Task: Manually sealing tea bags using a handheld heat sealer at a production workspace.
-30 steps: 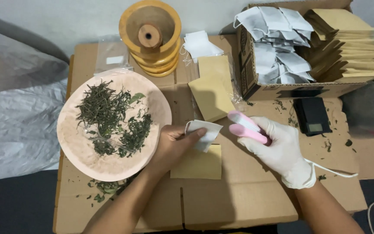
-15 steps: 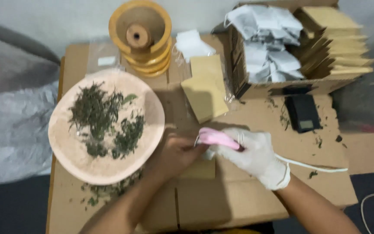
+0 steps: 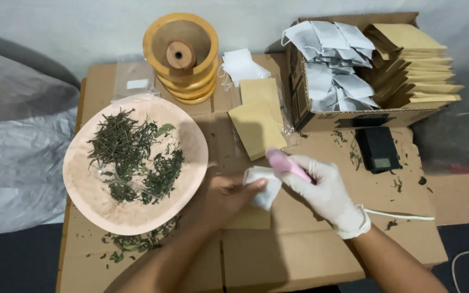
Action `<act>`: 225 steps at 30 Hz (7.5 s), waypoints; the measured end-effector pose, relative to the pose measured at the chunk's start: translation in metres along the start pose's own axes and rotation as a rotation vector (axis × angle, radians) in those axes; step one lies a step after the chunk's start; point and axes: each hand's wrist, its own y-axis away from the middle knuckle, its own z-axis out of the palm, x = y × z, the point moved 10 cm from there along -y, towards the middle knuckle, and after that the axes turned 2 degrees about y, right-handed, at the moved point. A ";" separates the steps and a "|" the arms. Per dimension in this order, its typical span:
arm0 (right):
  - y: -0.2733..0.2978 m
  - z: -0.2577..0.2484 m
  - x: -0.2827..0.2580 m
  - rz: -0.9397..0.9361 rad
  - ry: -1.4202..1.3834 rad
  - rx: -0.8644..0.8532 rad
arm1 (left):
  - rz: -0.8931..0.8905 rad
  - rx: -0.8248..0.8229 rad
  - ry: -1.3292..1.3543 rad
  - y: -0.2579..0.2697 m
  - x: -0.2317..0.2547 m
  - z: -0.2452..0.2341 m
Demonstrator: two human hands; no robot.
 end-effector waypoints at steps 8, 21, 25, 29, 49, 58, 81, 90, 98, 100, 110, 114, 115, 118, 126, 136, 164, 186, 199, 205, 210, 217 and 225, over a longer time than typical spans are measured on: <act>0.002 0.000 -0.025 0.031 0.027 -0.060 | -0.101 0.021 -0.019 -0.005 -0.033 -0.007; 0.016 0.006 -0.018 -0.230 0.175 -0.052 | 0.101 -0.131 -0.087 -0.001 -0.019 -0.001; 0.012 0.001 -0.019 -0.190 0.167 -0.039 | 0.150 -0.148 -0.112 -0.003 0.005 0.005; 0.011 -0.006 -0.007 -0.060 0.048 -0.006 | 0.171 -0.166 -0.174 0.002 0.028 0.008; 0.006 0.015 -0.046 -0.127 0.101 -0.112 | 0.218 -0.193 -0.170 -0.001 0.039 0.008; 0.013 -0.002 0.008 0.009 0.098 -0.034 | 0.230 -0.197 -0.132 -0.002 0.051 0.015; 0.010 0.013 0.001 -0.021 0.147 -0.128 | 0.215 -0.177 -0.181 -0.008 0.033 0.004; 0.014 0.002 0.006 0.094 0.034 -0.080 | -0.043 -0.159 -0.112 0.000 0.035 0.015; 0.013 0.010 0.012 0.310 -0.252 -0.053 | -0.027 -0.111 -0.103 -0.001 0.037 0.013; 0.012 0.009 0.010 0.313 -0.272 -0.048 | -0.075 -0.108 -0.083 0.002 0.047 0.013; -0.015 -0.033 0.001 -0.149 0.676 -0.239 | -0.077 0.131 0.104 -0.025 0.020 -0.042; -0.009 0.010 -0.014 -0.441 1.206 -0.416 | -0.073 0.065 0.222 -0.027 0.004 -0.041; -0.012 0.010 -0.029 -0.439 1.209 -0.410 | -0.069 0.059 0.222 -0.028 0.011 -0.040; -0.003 0.015 -0.069 -0.505 0.927 -0.398 | -0.098 0.038 0.124 -0.023 0.018 -0.036; 0.000 0.029 -0.088 -0.632 0.504 -0.117 | 0.155 -0.252 -0.415 -0.013 0.052 -0.002; -0.014 -0.008 -0.059 -0.111 0.160 -0.142 | 0.083 -0.232 -0.332 -0.002 0.058 0.006; -0.030 -0.056 -0.026 0.008 -0.469 0.261 | 0.917 0.282 -0.766 -0.009 0.089 0.013; -0.008 -0.027 0.011 0.141 -0.307 0.270 | 1.266 0.387 -1.163 -0.006 0.098 0.010; -0.002 -0.009 -0.037 0.160 -0.204 0.172 | 1.323 0.276 -1.136 -0.002 0.093 0.024; 0.001 -0.002 -0.031 0.195 -0.317 -0.013 | 1.309 0.247 -1.159 0.000 0.086 0.025; -0.002 -0.003 -0.002 0.143 -0.234 -0.092 | 1.324 0.154 -1.151 0.010 0.087 0.037; -0.010 -0.006 -0.028 0.001 -0.126 -0.010 | 1.347 0.201 -1.097 0.015 0.085 0.047; 0.000 -0.024 -0.052 -0.210 0.028 0.067 | 1.297 0.256 -1.116 0.014 0.093 0.039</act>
